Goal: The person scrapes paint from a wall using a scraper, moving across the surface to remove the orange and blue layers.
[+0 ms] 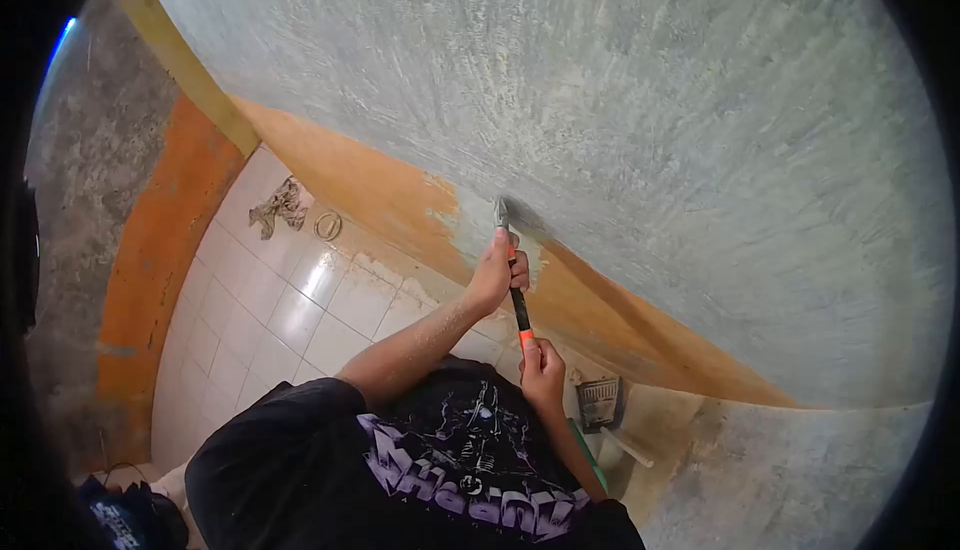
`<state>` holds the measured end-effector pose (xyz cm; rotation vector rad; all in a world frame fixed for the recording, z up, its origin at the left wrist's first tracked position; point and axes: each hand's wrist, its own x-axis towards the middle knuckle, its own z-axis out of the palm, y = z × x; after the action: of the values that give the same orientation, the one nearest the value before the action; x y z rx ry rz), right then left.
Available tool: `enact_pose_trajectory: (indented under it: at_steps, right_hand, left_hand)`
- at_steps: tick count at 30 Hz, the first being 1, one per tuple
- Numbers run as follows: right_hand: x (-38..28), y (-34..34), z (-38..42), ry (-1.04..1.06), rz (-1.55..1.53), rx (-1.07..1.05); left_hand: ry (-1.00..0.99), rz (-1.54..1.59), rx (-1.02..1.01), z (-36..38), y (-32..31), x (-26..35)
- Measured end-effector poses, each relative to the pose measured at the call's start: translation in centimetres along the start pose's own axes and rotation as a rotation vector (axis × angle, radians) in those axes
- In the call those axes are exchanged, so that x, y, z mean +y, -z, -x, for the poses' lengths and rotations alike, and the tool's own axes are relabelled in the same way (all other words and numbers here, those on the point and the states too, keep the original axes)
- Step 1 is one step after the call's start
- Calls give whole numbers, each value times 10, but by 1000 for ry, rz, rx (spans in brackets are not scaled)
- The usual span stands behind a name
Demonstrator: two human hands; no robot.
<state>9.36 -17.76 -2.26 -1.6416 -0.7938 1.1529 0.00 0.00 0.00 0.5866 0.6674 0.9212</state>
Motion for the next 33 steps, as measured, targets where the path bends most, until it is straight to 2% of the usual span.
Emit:
enact_pose_trajectory:
  at_steps: [2, 3, 14, 33]
  right_hand:
    - [4, -5, -2, -1, -54, -18]
    - [-5, 18, 4, -15, -9, -16]
    - [-14, 1, 5, -41, -67, -68]
    - [-10, -6, 9, -7, -30, 2]
  left_hand:
    - [8, -15, 24, 2, 2, 6]
    - [18, 37, 9, 2, -15, -4]
    - [14, 3, -14, 3, -6, 6]
    - [10, 25, -36, 2, 0, 9]
